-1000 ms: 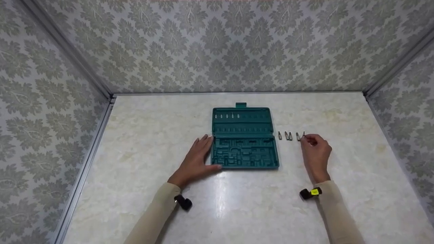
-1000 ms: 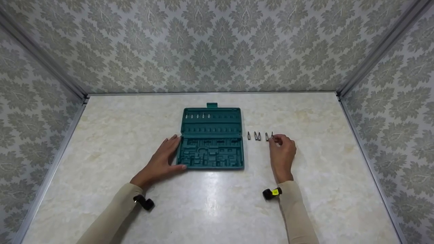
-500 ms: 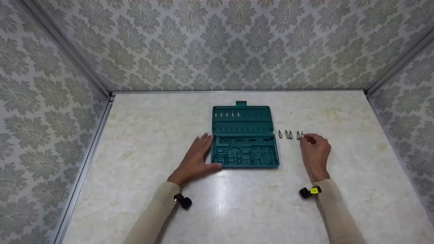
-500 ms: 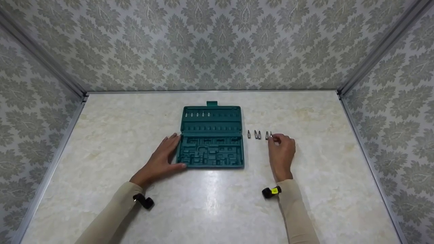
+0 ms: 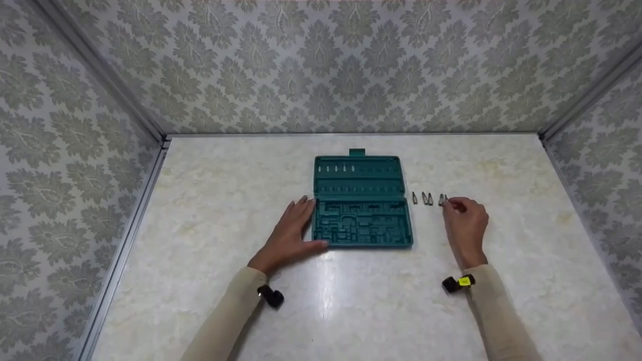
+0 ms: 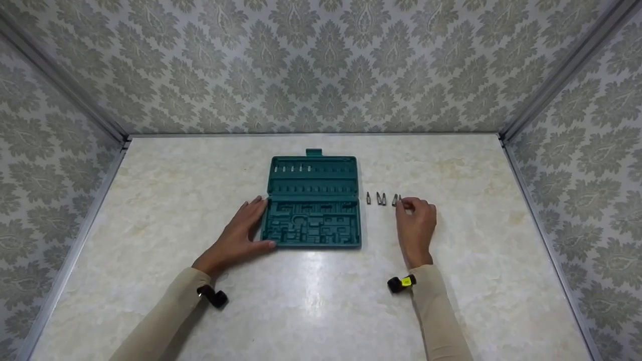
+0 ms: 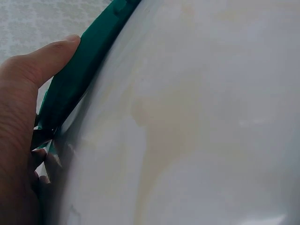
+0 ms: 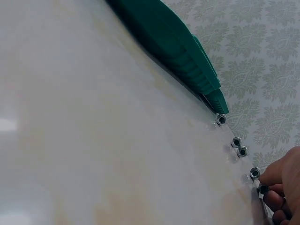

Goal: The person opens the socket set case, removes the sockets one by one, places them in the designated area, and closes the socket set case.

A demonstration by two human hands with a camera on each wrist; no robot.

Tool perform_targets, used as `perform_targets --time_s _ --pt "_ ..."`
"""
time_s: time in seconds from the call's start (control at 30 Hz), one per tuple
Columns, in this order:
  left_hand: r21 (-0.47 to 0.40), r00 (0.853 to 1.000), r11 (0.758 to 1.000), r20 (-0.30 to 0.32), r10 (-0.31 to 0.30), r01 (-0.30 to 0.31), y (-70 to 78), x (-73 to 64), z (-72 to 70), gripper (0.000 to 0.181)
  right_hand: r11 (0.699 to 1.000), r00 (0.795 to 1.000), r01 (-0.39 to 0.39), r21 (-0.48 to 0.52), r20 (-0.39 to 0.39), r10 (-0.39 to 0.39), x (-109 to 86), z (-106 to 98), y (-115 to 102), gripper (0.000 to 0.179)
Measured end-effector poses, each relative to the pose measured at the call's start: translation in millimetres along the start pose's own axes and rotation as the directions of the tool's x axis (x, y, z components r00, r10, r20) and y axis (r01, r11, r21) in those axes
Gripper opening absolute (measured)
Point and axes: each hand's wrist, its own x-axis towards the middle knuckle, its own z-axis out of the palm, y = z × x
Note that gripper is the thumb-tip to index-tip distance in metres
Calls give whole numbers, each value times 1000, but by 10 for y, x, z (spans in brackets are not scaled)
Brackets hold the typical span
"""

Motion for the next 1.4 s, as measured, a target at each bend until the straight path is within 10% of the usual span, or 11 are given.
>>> perform_targets --time_s 1.0,1.17,1.4 --pt "-38 1000 999 1 -5 5 -17 18 25 122 997 998 -26 75 63 22 6 -44 -17 29" --pt "-14 1000 1000 -5 4 -4 -3 19 22 121 991 992 94 90 81 -101 115 -66 -152 23" --pt "-14 1000 1000 -10 2 -3 -2 9 12 121 954 929 283 97 219 -298 267 76 -449 21"
